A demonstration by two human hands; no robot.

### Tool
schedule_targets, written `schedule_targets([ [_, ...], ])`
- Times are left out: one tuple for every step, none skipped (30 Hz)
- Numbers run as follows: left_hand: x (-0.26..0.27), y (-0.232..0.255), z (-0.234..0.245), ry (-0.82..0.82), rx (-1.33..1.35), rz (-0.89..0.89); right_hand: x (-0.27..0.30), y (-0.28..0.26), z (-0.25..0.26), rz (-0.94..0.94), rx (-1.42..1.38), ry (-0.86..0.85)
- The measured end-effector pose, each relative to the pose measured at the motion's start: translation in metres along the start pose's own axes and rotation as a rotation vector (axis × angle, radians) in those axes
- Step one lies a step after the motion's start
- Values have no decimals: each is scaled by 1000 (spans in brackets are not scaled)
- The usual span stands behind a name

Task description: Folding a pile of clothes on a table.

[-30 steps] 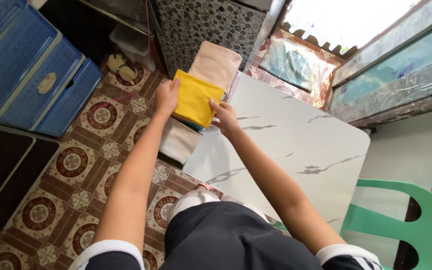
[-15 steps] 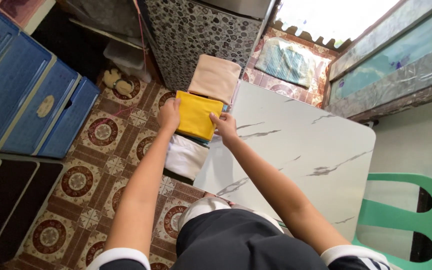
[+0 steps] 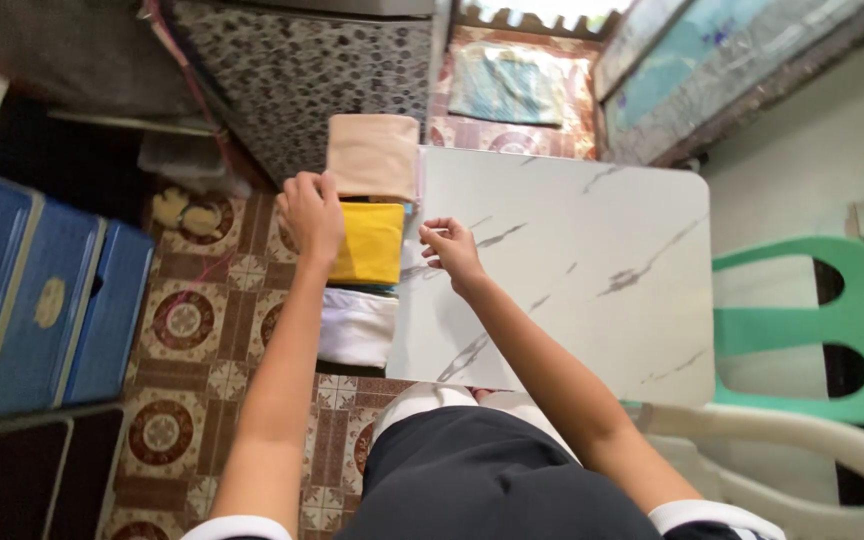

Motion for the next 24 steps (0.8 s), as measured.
schedule_targets([
  [0, 18, -6, -21, 10, -25, 12, -5, 11, 4, -18, 30],
  [1, 38, -14, -81, 101, -75, 25, -10, 22, 14, -73, 26],
  [3, 60, -20, -142, 195, -124, 39, -18, 32, 28, -125, 25],
  [10, 74, -37, -165, 209, -147, 54, -23, 45, 34, -140, 57],
  [17, 89, -54, -218, 196, -186, 68, -28, 57, 42, -164, 71],
  [26, 105, -72, -269, 183, -225, 83, -32, 68, 50, -188, 84],
  [38, 130, -69, -287, 197, -252, 93, -31, 85, 62, -201, 114],
  [51, 154, -70, -387, 264, -232, 105, -28, 103, 67, -242, 144],
  [68, 177, -69, -489, 327, -213, 118, -25, 120, 73, -284, 174],
  [83, 191, -77, -509, 337, -241, 130, -19, 137, 86, -299, 204],
  [100, 205, -87, -589, 363, -241, 143, -13, 155, 95, -338, 256],
  [119, 220, -96, -669, 387, -242, 158, -7, 174, 105, -376, 307],
  [138, 235, -99, -697, 398, -275, 179, -4, 193, 120, -393, 345],
  [160, 251, -102, -747, 420, -307, 202, 1, 212, 139, -432, 394],
  [181, 263, -104, -799, 436, -339, 225, 8, 226, 157, -473, 442],
  [204, 275, -107, -828, 441, -372, 249, 17, 243, 171, -494, 478],
  [228, 287, -110, -875, 442, -409, 273, 26, 259, 189, -523, 537],
  [254, 299, -112, -922, 442, -446, 299, 36, 275, 207, -552, 597],
  [281, 312, -110, -956, 446, -479, 324, 50, 291, 217, -574, 638],
  [310, 325, -107, -990, 454, -518, 351, 66, 308, 218, -628, 699],
  [340, 334, -102, -1023, 460, -554, 380, 85, 323, 216, -684, 757],
  [371, 343, -96, -1058, 461, -585, 411, 101, 332, 224, -707, 795],
  [405, 353, -91, -1089, 452, -606, 445, 118, 344, 231, -727, 847],
  [439, 363, -85, -1120, 443, -627, 480, 136, 355, 239, -747, 898],
])
Point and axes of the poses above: each hand's wrist, its own x-axis away from the middle knuckle, its own z-axis out of the back of the hand, y = z × x, the point moved 5 cm from there along -x, towards the middle knuckle, and after that the axes turned 1 degree about -z, right-handed, at the moved point
